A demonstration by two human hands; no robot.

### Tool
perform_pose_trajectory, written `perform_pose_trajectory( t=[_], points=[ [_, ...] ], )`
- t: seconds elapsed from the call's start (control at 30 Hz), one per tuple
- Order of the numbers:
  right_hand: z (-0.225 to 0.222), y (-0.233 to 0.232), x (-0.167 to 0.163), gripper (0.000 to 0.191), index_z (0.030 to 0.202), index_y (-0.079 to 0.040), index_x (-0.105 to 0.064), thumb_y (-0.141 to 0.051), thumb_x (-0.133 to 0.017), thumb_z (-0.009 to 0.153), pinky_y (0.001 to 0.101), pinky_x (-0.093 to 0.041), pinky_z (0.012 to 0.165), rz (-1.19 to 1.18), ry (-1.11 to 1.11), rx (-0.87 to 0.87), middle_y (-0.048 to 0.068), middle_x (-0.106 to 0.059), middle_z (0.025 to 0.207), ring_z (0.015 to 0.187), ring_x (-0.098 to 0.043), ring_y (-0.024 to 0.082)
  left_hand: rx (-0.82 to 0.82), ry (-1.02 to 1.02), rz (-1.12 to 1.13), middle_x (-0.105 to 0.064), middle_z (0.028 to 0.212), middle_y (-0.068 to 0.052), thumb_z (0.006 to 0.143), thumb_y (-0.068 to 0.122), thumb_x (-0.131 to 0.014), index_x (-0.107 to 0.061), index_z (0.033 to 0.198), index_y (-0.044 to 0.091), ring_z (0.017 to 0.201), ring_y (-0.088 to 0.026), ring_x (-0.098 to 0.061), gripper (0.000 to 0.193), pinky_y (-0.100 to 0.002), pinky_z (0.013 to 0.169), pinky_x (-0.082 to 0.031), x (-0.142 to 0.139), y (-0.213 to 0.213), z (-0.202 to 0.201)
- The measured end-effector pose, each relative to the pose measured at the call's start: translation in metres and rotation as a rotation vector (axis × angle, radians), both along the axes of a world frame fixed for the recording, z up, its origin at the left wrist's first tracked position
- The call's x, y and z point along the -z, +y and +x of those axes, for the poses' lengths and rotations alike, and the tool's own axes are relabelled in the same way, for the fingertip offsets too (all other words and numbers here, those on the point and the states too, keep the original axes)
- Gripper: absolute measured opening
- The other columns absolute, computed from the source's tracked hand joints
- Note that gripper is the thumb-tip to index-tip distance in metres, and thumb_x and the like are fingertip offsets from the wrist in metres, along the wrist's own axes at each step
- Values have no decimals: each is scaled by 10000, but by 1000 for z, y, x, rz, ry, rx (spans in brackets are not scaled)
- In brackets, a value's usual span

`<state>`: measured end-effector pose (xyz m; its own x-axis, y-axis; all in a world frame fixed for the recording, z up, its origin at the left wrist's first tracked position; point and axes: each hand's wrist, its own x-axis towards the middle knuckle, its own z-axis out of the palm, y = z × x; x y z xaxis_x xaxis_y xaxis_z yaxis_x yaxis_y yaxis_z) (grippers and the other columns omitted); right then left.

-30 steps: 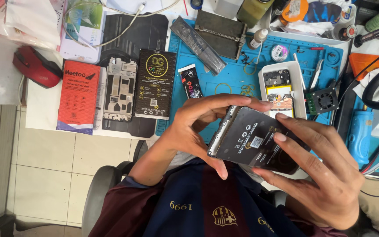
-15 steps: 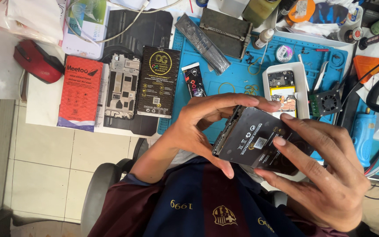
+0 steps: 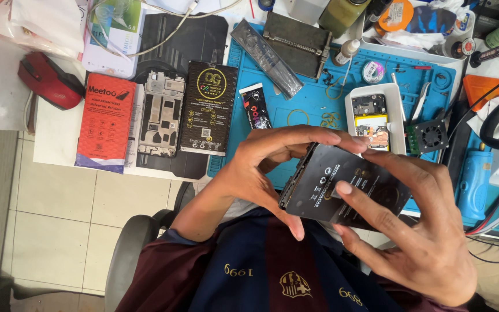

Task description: The person holds a phone frame and applies adhesive from a tube around its edge, then aligns a black back cover onto the frame and presses along the edges to secure it. At the end they handle a small flex cable near the phone while other disassembled phones sit in trays on the workbench.

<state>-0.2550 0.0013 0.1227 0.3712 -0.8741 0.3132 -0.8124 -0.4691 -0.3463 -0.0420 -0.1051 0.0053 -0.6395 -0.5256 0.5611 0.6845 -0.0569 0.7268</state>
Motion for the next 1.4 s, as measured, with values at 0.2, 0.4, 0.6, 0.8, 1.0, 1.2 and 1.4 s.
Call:
perform_pose_trajectory(
  t=[0.2, 0.4, 0.6, 0.8, 1.0, 1.2, 1.4],
  points=[
    [3, 1, -2, 564, 1243, -186, -697, -244, -867, 709, 477, -505, 915, -12, 42, -4, 191, -573, 1313, 1109, -566, 396, 25, 8, 6, -510, 1520, -178, 745, 101, -1022, -454, 1559, 77, 1451, -284, -495, 993, -453, 1229, -466, 0, 0, 1],
    [7, 1, -4, 548, 1238, -215, -707, -237, -850, 709, 482, -510, 917, -11, 98, 9, 187, -566, 1314, 1117, -562, 400, -23, -8, -27, -539, 1533, -183, 736, 102, -1019, -449, 1557, 63, 1439, -285, -508, 1000, -445, 1231, -466, -3, 2, 2],
    [9, 1, -4, 547, 1245, -228, -704, -229, -840, 715, 480, -518, 916, -21, 120, 18, 190, -557, 1320, 1126, -560, 403, -44, -33, -16, -559, 1531, -181, 731, 111, -1015, -450, 1549, 50, 1425, -284, -524, 996, -441, 1217, -486, -5, 3, 2],
    [10, 2, -4, 589, 1276, -253, -685, -225, -833, 707, 489, -519, 919, -4, 142, 26, 182, -532, 1337, 1146, -542, 413, -34, -59, -7, -564, 1533, -174, 740, 125, -1017, -453, 1545, 58, 1427, -280, -525, 985, -432, 1212, -497, -6, 4, 4],
    [13, 3, -4, 604, 1298, -296, -668, -253, -825, 716, 487, -528, 908, 12, 185, 44, 172, -507, 1346, 1154, -531, 417, -52, -51, -32, -573, 1524, -168, 722, 121, -1017, -455, 1547, 62, 1422, -278, -529, 1001, -429, 1219, -484, -6, 3, 3],
    [14, 3, -7, 617, 1319, -315, -662, -270, -814, 722, 473, -542, 887, 28, 219, 40, 175, -494, 1351, 1154, -529, 411, -70, -53, -42, -579, 1518, -162, 709, 135, -1013, -462, 1541, 62, 1416, -271, -537, 1002, -417, 1208, -497, -7, 4, 5],
    [14, 2, -8, 614, 1323, -313, -660, -270, -811, 729, 466, -548, 879, 26, 224, 38, 177, -493, 1345, 1155, -531, 407, -62, -54, -43, -576, 1516, -167, 720, 122, -1017, -455, 1540, 54, 1413, -274, -536, 996, -419, 1205, -495, -7, 3, 5]
  ],
)
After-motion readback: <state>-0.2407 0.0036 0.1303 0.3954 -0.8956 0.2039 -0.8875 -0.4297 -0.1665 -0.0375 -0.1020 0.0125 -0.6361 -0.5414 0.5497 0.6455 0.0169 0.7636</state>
